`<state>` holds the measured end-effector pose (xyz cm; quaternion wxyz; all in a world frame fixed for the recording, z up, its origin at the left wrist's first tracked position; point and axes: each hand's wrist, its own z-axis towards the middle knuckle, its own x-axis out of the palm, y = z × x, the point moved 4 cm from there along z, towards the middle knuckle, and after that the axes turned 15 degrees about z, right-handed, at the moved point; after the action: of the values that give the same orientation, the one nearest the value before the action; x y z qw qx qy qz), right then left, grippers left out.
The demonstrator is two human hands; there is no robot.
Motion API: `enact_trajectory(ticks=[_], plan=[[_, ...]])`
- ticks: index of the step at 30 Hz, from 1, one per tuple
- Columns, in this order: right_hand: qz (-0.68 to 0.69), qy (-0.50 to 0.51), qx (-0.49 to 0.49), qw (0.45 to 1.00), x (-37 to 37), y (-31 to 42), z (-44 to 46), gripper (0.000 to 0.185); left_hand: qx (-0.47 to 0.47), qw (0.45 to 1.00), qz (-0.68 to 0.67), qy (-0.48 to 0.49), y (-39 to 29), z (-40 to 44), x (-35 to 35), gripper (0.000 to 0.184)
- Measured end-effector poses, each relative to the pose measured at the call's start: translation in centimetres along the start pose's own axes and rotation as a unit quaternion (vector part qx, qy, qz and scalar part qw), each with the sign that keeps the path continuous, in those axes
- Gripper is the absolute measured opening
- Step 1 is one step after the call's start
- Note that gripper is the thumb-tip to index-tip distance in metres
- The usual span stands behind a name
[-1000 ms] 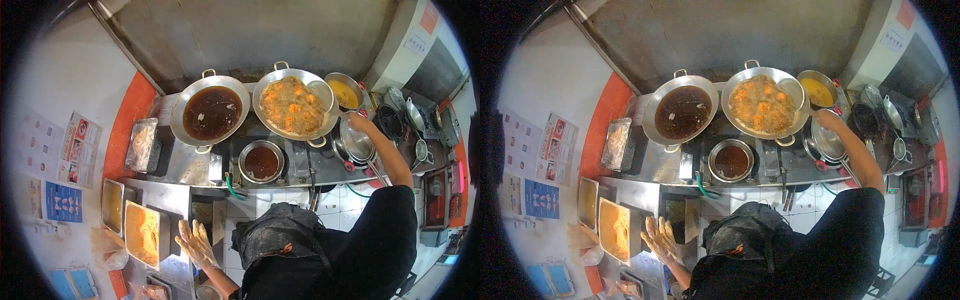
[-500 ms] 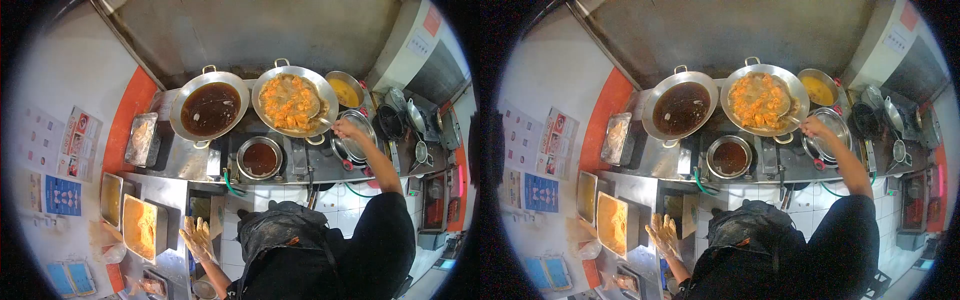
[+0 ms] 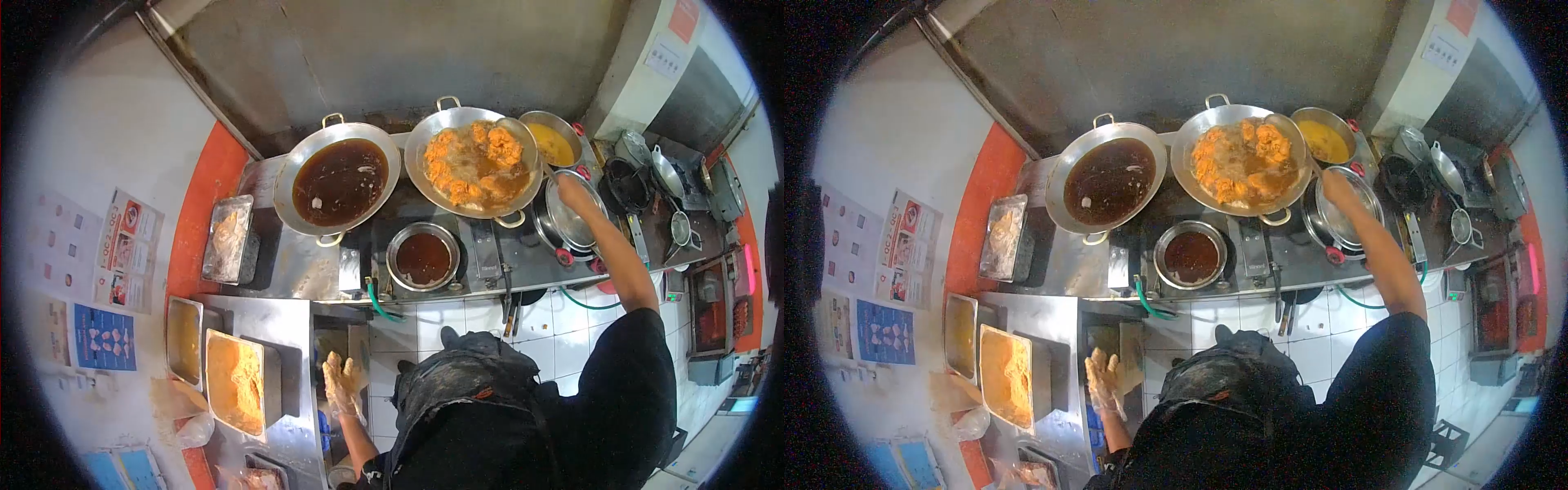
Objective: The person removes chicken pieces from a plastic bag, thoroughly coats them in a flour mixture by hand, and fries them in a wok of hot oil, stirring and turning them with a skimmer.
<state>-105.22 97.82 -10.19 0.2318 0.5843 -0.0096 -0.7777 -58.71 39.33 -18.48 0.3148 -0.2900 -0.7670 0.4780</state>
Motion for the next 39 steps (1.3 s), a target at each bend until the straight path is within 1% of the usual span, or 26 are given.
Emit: enact_trajectory(ticks=[2,4,5,7,8,10,12,14,16,17,18,20,21,22,23,24,25,26,28,29,30,32,33,36,37,39], plan=[[-0.009,0.014,0.016,1.0,-0.4,0.4,0.0,0.01,-0.109,0.993,-0.012,-0.039,3.0,-1.1,-2.9,0.057],[-0.039,0.052,0.061,0.996,-2.1,2.2,0.0,0.011,-0.148,0.987,-0.015,-0.056,8.0,-1.6,-7.3,0.06],[-0.038,0.054,0.055,0.996,-2.6,2.7,-0.3,0.011,-0.174,0.983,-0.022,-0.052,8.2,-3.1,-7.9,0.059],[-0.087,-0.043,-0.007,0.995,-3.9,3.7,-0.9,0.011,-0.185,0.98,-0.006,-0.074,9.8,-5.3,-11.2,0.06],[-0.086,-0.037,-0.016,0.996,-4.0,4.6,-1.3,0.011,-0.198,0.976,0.015,-0.087,11.1,-6.6,-13.0,0.06],[-0.083,0.001,0.079,0.993,-5.2,6.3,-2.8,0.018,-0.112,0.979,0.15,-0.085,11.3,-8.8,-16.0,0.059],[-0.072,-0.003,0.093,0.993,-5.8,8.8,-3.6,0.02,-0.272,0.953,0.093,-0.094,11.7,-11.0,-18.5,0.058],[-0.063,-0.013,0.109,0.992,-5.1,9.8,-4.3,0.022,-0.264,0.952,0.117,-0.099,13.8,-12.1,-21.9,0.056],[-0.006,0.022,0.164,0.986,-2.1,9.2,-5.0,0.025,-0.267,0.952,0.086,-0.122,15.0,-13.6,-24.2,0.058],[-0.01,0.008,0.052,0.999,-1.7,10.6,-5.9,0.028,-0.238,0.953,0.154,-0.107,15.7,-14.2,-25.6,0.055],[-0.012,0.015,0.05,0.999,-2.1,14.3,-7.0,0.028,-0.244,0.951,0.152,-0.109,17.1,-15.2,-26.7,0.055],[0.144,0.085,0.198,0.966,-4.1,23.3,-8.3,0.019,-0.16,0.97,0.135,-0.124,17.6,-16.0,-28.6,0.051],[0.146,0.088,0.195,0.966,-3.1,23.6,-8.2,0.019,-0.292,0.937,0.066,-0.182,15.1,-16.5,-26.9,0.048],[0.183,0.107,0.228,0.95,-1.4,23.3,-8.2,0.019,-0.292,0.936,0.065,-0.186,16.0,-16.7,-27.7,0.048],[0.217,0.128,0.264,0.931,0.3,23.0,-8.8,0.019,-0.255,0.952,0.083,-0.146,16.8,-17.0,-28.2,0.048],[0.216,0.135,0.263,0.931,1.4,22.5,-9.0,0.019,-0.218,0.965,0.1,-0.104,17.5,-18.0,-28.9,0.048],[0.189,0.099,0.267,0.94,2.0,21.9,-8.3,0.018,-0.217,0.965,0.096,-0.108,17.7,-18.7,-29.3,0.048],[0.164,0.058,0.268,0.948,2.4,21.4,-7.2,0.017,-0.234,0.961,0.08,-0.121,18.0,-18.8,-29.5,0.048],[0.17,0.043,0.228,0.958,1.7,23.2,-7.8,0.017,-0.291,0.946,0.042,-0.136,19.0,-19.2,-30.3,0.047],[0.243,0.036,0.25,0.936,0.5,24.7,-9.2,0.016,-0.328,0.934,0.017,-0.14,20.0,-19.5,-31.1,0.048],[0.312,0.031,0.274,0.909,-0.2,26.1,-10.5,0.014,-0.332,0.932,0.016,-0.142,20.7,-20.0,-31.5,0.048],[0.323,0.058,0.288,0.9,1.3,24.5,-12.1,0.016,-0.309,0.922,-0.012,-0.234,22.5,-21.6,-32.1,0.05],[0.337,0.082,0.304,0.887,2.1,24.0,-13.3,0.018,-0.313,0.919,-0.015,-0.238,22.8,-22.4,-32.3,0.05],[0.299,0.067,0.307,0.901,3.5,24.8,-15.7,0.02,-0.327,0.92,-0.01,-0.216,23.2,-23.4,-32.1,0.052],[0.313,0.05,0.32,0.893,3.0,25.1,-16.0,0.019,-0.33,0.921,-0.007,-0.208,23.3,-23.5,-31.8,0.053],[0.352,0.075,0.32,0.877,2.6,24.2,-14.9,0.019,-0.331,0.923,-0.005,-0.198,23.0,-23.8,-31.7,0.054]])
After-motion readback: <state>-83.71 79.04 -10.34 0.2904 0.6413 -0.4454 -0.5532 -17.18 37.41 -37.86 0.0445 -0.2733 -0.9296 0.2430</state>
